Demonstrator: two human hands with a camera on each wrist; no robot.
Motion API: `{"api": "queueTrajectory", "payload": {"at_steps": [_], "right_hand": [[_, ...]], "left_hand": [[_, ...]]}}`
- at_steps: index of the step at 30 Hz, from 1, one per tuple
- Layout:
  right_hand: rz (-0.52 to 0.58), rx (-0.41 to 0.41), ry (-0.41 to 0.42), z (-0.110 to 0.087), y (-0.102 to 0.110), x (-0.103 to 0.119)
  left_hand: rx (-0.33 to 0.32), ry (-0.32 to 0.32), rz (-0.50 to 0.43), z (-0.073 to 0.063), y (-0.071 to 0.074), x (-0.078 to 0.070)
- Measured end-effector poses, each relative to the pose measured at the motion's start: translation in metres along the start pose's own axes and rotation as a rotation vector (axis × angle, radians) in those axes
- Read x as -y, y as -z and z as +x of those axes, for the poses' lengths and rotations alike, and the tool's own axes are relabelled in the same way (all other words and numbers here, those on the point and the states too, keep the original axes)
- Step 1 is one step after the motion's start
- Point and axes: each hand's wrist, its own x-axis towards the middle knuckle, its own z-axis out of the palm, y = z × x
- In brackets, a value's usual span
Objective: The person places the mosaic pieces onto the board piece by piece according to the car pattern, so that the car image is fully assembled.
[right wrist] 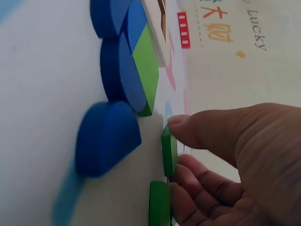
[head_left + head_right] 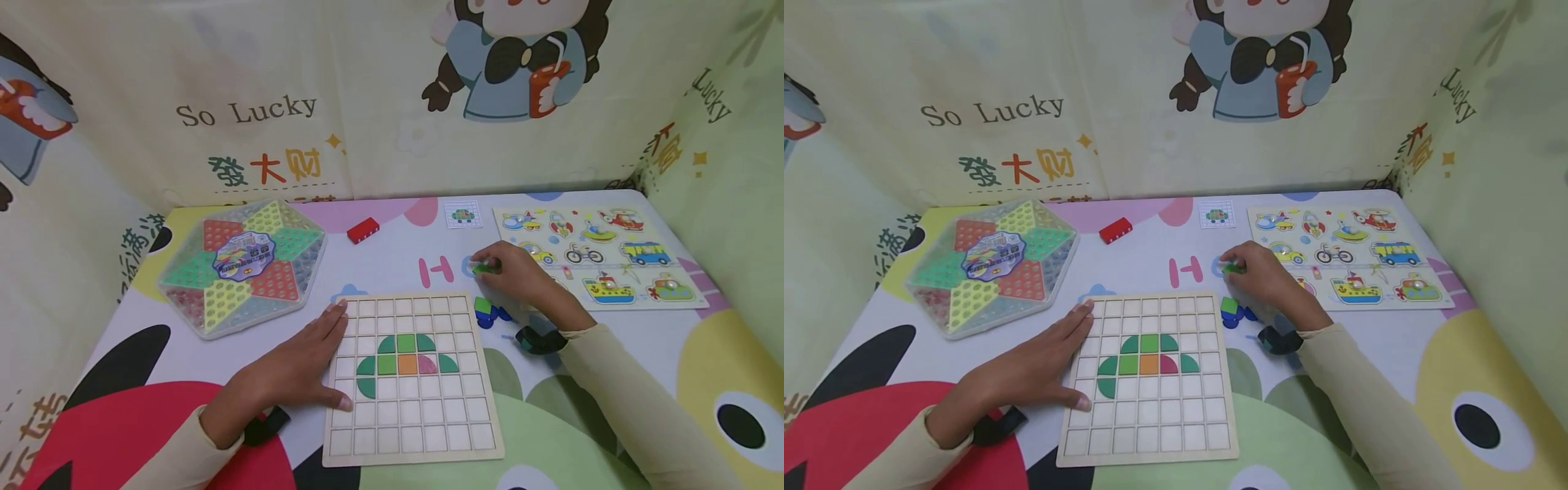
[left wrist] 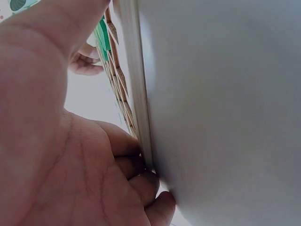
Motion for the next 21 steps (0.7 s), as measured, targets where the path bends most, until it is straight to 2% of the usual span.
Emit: {"api": "queueTrajectory", "payload": {"at_steps": [7, 15, 21], "right_hand": [[-0.018, 0.011, -0.013, -0.007, 0.0, 0.007], [-0.11, -0.008, -0.057, -0.01, -0.003, 0.016], [-0.098, -0.004, -0.054, -0.009, -0.003, 0.018]], "left_hand": [[0.002, -0.015, -0.002, -0.002, 0.0, 0.0], [0.004, -0.013, -0.012, -0.003, 0.0, 0.0], [0.013, -0.01, -0.011, -0.002, 0.001, 0.0]]}}
